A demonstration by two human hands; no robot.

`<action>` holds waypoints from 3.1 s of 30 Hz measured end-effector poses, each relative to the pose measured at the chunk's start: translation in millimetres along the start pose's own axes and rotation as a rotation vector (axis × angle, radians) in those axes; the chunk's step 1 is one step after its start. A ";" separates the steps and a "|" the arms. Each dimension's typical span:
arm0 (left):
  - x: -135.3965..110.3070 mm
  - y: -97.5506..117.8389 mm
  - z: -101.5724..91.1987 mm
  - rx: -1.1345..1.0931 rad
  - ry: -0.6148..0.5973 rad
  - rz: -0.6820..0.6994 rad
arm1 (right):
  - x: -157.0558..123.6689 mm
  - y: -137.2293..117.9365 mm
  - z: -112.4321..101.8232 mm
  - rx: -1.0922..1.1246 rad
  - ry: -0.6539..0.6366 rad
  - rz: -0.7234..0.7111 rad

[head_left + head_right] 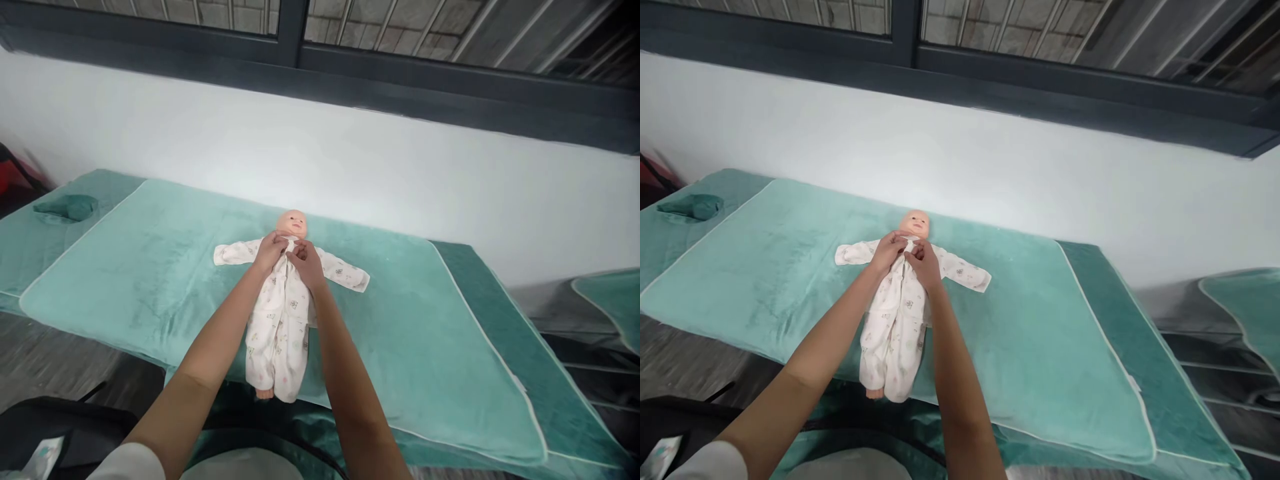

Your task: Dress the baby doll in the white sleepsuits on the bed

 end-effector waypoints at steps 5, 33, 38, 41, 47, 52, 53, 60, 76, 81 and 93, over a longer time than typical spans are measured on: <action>-1.6 -2.6 -0.6 -0.081 -0.047 0.042 | -6.8 1.5 2.0 -0.065 0.018 -0.026; -46.2 23.5 -25.7 0.601 -0.286 0.369 | -38.0 -25.8 -8.8 0.179 0.061 0.310; -41.0 20.9 -23.9 0.637 -0.294 0.333 | -41.7 -26.3 0.3 0.168 0.056 0.294; -40.5 17.6 -19.1 0.631 -0.272 0.337 | -46.7 -19.7 4.1 0.198 0.122 0.246; -42.3 13.7 -10.9 0.599 -0.211 0.304 | -49.3 -2.6 -1.4 0.305 0.171 0.232; -41.6 11.9 -10.6 0.570 -0.218 0.284 | -48.1 2.2 -2.4 0.336 0.158 0.217; -41.7 11.8 -10.8 0.568 -0.223 0.291 | -48.5 1.9 -2.3 0.329 0.152 0.211; -44.7 9.9 -10.9 0.614 -0.212 0.332 | -52.1 -0.6 -4.6 0.287 0.057 0.195; -48.9 11.6 -10.5 0.510 -0.210 0.284 | -52.9 -3.2 -1.3 -0.014 0.004 0.073; -48.7 13.9 -10.5 0.487 -0.203 0.195 | -57.2 -5.5 5.6 -0.219 0.047 -0.026; -45.4 5.7 -10.4 0.510 -0.145 0.236 | -57.3 13.6 2.2 -0.018 0.167 -0.042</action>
Point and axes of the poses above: each hand's wrist, its own x-axis towards the middle knuckle, its own z-axis out of the palm, y = z × x, the point moved 3 cm from there along x, towards the middle knuckle, and after that the axes turned 9 degrees about z, right-handed, at the moved point
